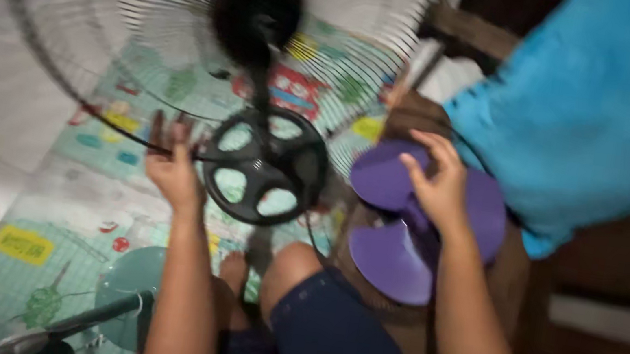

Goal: The person assembles a small green electric fan by attaching the blades to the motor housing and securing them with a cap. They then handle a larger black fan, removing its protective cage and attempting to fit a purple blade onto the motor shaft.

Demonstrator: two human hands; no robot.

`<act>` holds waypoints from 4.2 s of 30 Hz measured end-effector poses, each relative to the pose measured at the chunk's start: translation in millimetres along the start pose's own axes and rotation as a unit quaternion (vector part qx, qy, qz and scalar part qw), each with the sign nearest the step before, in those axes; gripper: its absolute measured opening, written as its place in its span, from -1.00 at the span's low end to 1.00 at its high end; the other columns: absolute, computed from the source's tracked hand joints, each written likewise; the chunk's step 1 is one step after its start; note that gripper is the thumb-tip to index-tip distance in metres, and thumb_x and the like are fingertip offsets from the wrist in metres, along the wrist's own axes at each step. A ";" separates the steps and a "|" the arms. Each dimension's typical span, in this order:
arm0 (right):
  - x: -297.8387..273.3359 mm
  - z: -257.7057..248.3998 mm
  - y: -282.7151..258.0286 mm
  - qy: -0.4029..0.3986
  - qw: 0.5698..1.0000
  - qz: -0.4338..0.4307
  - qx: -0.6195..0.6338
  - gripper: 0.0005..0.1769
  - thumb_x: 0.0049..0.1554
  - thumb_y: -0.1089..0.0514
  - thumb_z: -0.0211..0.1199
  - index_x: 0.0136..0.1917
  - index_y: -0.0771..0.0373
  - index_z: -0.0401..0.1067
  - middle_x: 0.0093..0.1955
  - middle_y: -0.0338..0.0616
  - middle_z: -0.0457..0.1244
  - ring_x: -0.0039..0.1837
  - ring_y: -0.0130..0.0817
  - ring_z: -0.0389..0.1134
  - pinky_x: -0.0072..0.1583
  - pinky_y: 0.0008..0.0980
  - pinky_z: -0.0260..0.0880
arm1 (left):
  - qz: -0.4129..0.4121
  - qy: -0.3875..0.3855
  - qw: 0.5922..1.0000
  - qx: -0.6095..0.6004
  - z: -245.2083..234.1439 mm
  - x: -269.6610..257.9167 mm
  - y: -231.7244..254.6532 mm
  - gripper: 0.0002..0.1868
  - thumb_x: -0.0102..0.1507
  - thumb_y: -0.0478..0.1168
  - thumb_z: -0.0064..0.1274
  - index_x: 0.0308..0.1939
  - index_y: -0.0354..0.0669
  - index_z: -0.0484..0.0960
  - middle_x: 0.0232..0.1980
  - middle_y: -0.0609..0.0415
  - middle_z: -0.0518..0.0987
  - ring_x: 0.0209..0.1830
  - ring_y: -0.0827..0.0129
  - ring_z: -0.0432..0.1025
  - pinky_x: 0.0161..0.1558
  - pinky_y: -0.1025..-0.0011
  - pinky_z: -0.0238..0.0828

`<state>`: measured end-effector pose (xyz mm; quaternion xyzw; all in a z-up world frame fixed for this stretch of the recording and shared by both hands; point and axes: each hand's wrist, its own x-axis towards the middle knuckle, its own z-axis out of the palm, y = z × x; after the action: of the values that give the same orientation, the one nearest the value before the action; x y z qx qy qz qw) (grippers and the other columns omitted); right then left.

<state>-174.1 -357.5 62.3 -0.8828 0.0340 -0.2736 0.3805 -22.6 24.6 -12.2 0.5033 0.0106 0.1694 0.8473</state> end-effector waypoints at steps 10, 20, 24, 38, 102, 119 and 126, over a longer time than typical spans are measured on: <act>-194.3 -42.3 181.5 0.041 0.951 0.288 -0.105 -0.62 0.04 0.11 0.42 0.11 0.29 0.54 -0.10 0.04 0.43 -0.08 -0.18 0.47 0.00 -0.23 0.46 | -0.084 0.094 0.989 0.075 -2.9 -117.6 -61.5 -0.15 0.33 -0.33 0.17 0.55 -0.23 -0.05 0.16 -0.05 0.44 0.02 0.28 0.44 -0.01 0.35 0.54; -242.4 -12.5 193.9 0.019 0.943 0.304 -0.134 -0.75 0.21 0.10 0.23 0.07 0.28 0.52 -0.08 0.21 0.39 0.01 0.18 0.45 0.05 -0.04 0.44 | -0.185 -0.090 0.967 0.150 76.8 -242.5 -65.7 -0.48 0.32 -0.32 0.13 0.34 -0.19 0.35 0.17 -0.02 0.51 0.04 0.45 0.42 0.07 0.54 0.42; -235.9 -34.1 156.0 0.068 0.948 0.278 -0.140 -0.80 0.21 0.20 0.18 0.07 0.30 0.52 -0.06 0.21 0.39 0.01 0.20 0.43 0.05 -0.01 0.42 | -0.195 -0.116 0.961 0.159 83.5 -238.3 -50.4 -0.46 0.31 -0.30 0.15 0.35 -0.18 0.35 0.16 -0.01 0.52 -0.02 0.45 0.42 0.03 0.53 0.41; -143.7 -127.7 -0.5 0.076 0.993 0.055 -0.073 -0.83 0.28 0.32 0.09 0.06 0.35 0.49 -0.03 0.09 0.36 0.04 0.04 0.39 0.08 -0.17 0.38 | -0.018 -0.078 0.968 0.237 89.1 -210.7 -9.9 -0.09 0.30 -0.19 0.26 0.54 -0.22 -0.04 0.43 -0.18 0.23 0.36 0.15 0.30 0.26 0.26 0.27; 69.3 0.4 -193.7 -0.106 0.963 -0.146 -0.198 -0.19 -0.19 -0.50 0.51 0.08 0.14 0.66 -0.01 -0.06 0.43 0.14 -0.09 0.29 0.32 -0.09 -0.06 | -0.051 -0.296 0.940 0.159 21.2 -3.5 195.0 -0.73 0.18 -0.32 0.33 -0.09 -0.37 0.67 -0.20 0.10 0.70 -0.27 0.53 0.58 -0.18 0.51 0.58; 88.0 61.1 -113.6 -0.157 0.964 0.007 0.214 -0.38 -0.08 0.23 0.61 0.25 0.25 0.50 0.10 -0.05 0.38 0.10 -0.28 0.47 0.12 -0.36 0.58 | 0.237 -0.203 0.921 0.234 47.4 -37.9 218.7 -0.45 0.10 -0.45 0.40 0.16 -0.32 0.59 0.06 -0.03 0.68 0.05 0.39 0.59 0.14 0.44 0.55; 112.7 62.8 -123.0 -0.195 0.952 0.072 0.224 -0.35 -0.07 0.20 0.55 0.26 0.35 0.40 0.16 -0.08 0.38 0.11 -0.34 0.46 0.08 -0.36 0.57 | 0.263 -0.012 0.918 0.296 30.4 -70.6 152.3 -0.12 0.15 -0.32 0.42 0.46 -0.27 0.24 0.38 -0.13 0.22 0.30 0.19 0.33 0.23 0.31 0.51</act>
<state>-64.8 -259.6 163.5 -0.8059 -0.0391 -0.0686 0.5868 -125.5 44.2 122.5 0.7177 -0.0825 0.3692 0.5846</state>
